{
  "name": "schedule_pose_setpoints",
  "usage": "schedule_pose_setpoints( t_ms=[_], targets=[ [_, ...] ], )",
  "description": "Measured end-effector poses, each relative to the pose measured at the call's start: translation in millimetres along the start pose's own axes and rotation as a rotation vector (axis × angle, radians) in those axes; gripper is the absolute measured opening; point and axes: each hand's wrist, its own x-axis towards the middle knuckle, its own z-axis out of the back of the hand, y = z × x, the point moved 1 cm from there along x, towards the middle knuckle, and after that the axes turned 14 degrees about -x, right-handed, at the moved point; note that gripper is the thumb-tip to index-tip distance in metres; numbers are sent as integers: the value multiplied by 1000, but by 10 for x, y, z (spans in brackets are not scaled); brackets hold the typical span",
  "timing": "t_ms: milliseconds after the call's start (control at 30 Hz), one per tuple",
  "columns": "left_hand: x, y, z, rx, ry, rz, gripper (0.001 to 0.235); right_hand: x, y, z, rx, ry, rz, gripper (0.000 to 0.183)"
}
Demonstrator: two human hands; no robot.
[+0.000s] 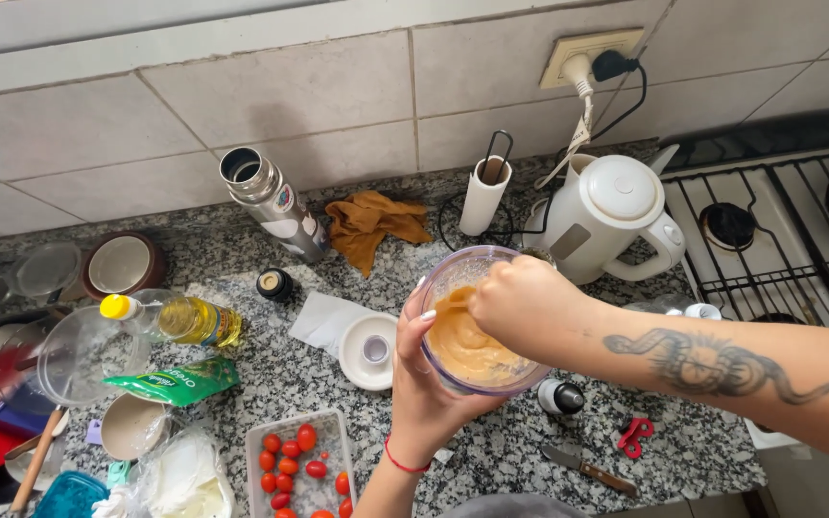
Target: The person adds a white creamy substance to a blender containing a pinkish mixture using a spoon. They secure the lid, blend the contents, and then remove the lid to stir the mixture with the spoon. The person repeats the blending process and finally removes the blender jar from the base.
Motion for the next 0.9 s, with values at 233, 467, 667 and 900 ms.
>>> schedule_pose_setpoints(
  t_ms=[233,467,667,900],
  targets=[
    [-2,8,4,4,6,-16,92,55,-3,220,158,187,22,8],
    [30,-17,3,-59,1,-11,87,0,-5,489,257,521,124,10],
    [19,-23,7,-14,10,-29,87,-41,46,93,74,194,-78,11],
    [23,-54,10,3,26,-66,90,-417,-255,539,230,203,-132,9]
  ],
)
